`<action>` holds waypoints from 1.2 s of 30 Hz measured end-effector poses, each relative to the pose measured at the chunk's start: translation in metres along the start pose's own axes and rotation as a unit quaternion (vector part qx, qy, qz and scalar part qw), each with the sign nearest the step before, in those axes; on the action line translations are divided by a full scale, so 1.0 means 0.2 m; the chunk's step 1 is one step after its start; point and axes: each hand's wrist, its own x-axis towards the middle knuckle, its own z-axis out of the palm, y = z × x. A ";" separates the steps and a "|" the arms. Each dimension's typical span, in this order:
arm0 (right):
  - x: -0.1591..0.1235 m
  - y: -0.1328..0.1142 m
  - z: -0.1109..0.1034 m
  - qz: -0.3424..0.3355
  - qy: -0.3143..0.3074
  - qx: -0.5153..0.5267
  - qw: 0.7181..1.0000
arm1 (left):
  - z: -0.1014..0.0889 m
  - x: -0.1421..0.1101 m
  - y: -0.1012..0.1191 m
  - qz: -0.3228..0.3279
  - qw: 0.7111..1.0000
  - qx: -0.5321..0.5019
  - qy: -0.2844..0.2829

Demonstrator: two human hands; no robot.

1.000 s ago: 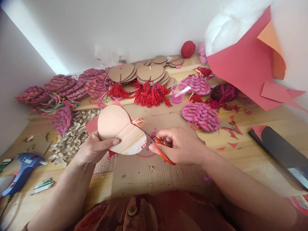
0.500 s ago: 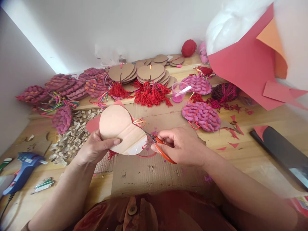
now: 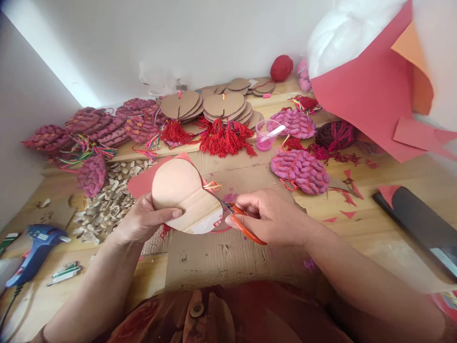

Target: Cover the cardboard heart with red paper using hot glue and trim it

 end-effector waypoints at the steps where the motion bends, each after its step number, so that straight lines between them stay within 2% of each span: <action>1: 0.00 0.00 0.00 -0.002 0.000 -0.003 1.000 | 0.00 0.00 0.00 -0.002 1.000 0.000 -0.003; 22: 0.00 -0.02 0.03 -0.011 0.032 0.003 0.999 | 0.03 0.01 0.00 -0.004 1.000 -0.025 0.002; 31: -0.01 0.00 0.02 -0.011 0.000 0.005 1.000 | -0.01 0.00 -0.01 -0.013 0.999 0.008 -0.037; 36: -0.01 -0.01 0.01 -0.013 0.001 -0.002 1.000 | 0.00 0.00 -0.01 -0.011 0.999 0.008 -0.036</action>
